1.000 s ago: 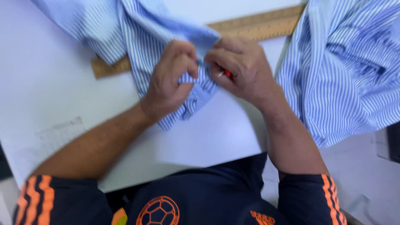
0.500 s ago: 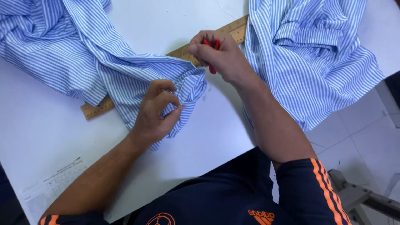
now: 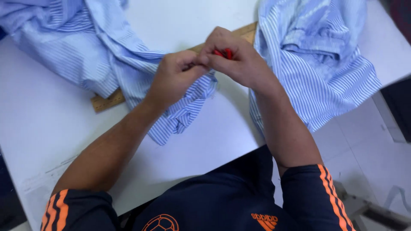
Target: Trim loose threads from a striped garment using snips.
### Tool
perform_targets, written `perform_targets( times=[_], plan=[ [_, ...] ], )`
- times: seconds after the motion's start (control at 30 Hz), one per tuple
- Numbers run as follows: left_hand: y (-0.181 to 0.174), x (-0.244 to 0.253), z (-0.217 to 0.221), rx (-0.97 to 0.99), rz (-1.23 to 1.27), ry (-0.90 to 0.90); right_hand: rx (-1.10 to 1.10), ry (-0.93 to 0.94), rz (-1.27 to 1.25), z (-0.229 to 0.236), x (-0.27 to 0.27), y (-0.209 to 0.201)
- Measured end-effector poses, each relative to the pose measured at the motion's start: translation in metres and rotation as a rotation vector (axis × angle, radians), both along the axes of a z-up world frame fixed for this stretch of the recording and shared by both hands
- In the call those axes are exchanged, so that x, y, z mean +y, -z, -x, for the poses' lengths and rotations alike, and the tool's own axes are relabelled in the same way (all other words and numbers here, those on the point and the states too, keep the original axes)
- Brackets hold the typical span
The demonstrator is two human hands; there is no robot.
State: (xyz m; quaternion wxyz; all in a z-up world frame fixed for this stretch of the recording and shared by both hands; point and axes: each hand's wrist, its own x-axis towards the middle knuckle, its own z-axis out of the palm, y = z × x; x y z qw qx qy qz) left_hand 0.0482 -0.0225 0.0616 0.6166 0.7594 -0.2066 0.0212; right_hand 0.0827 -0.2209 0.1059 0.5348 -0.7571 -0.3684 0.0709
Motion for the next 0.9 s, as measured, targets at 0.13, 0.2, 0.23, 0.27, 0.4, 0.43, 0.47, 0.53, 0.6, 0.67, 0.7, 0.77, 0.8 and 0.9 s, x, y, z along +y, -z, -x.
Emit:
perform_targets(
  times=[0.13, 0.2, 0.23, 0.27, 0.4, 0.43, 0.47, 0.53, 0.6, 0.67, 0.7, 0.77, 0.8, 0.9],
  plan=[
    [-0.011, 0.004, 0.003, -0.059, -0.044, -0.047, 0.162, -0.017, 0.2, 0.003, -0.014, -0.008],
    [-0.016, 0.008, 0.001, -0.15, -0.068, -0.044, 0.106, -0.044, 0.257, 0.004, -0.02, -0.012],
    [-0.018, 0.009, 0.0, -0.242, -0.089, -0.031, 0.048, -0.062, 0.316, 0.005, -0.023, -0.014],
    [-0.021, 0.01, -0.002, -0.24, -0.091, -0.037, 0.048, -0.068, 0.315, 0.003, -0.023, -0.015],
    [-0.03, 0.012, -0.005, -0.337, -0.163, -0.045, -0.123, -0.089, 0.516, 0.001, -0.022, -0.015],
    [-0.032, 0.012, -0.006, -0.346, -0.175, -0.043, -0.18, -0.107, 0.533, 0.0, -0.021, -0.014],
    [-0.033, 0.01, -0.006, -0.345, -0.176, -0.045, -0.179, -0.109, 0.532, 0.001, -0.022, -0.015],
    [-0.035, 0.009, -0.006, -0.375, -0.19, -0.032, -0.169, -0.129, 0.609, 0.002, -0.022, -0.015],
    [-0.035, 0.009, -0.007, -0.389, -0.192, -0.033, -0.189, -0.147, 0.589, 0.001, -0.029, -0.01],
    [-0.035, 0.008, -0.009, -0.41, -0.194, -0.034, -0.215, -0.161, 0.57, 0.0, -0.036, -0.005],
    [-0.036, 0.008, -0.009, -0.415, -0.188, -0.028, -0.211, -0.165, 0.552, 0.0, -0.038, -0.003],
    [-0.036, 0.007, -0.006, -0.41, -0.182, -0.011, -0.194, -0.163, 0.533, 0.006, -0.038, 0.0],
    [-0.038, 0.006, -0.007, -0.406, -0.172, -0.012, -0.198, -0.156, 0.523, 0.007, -0.036, -0.001],
    [-0.042, 0.001, -0.007, -0.396, -0.16, -0.005, -0.192, -0.143, 0.524, 0.009, -0.03, -0.005]
  ],
)
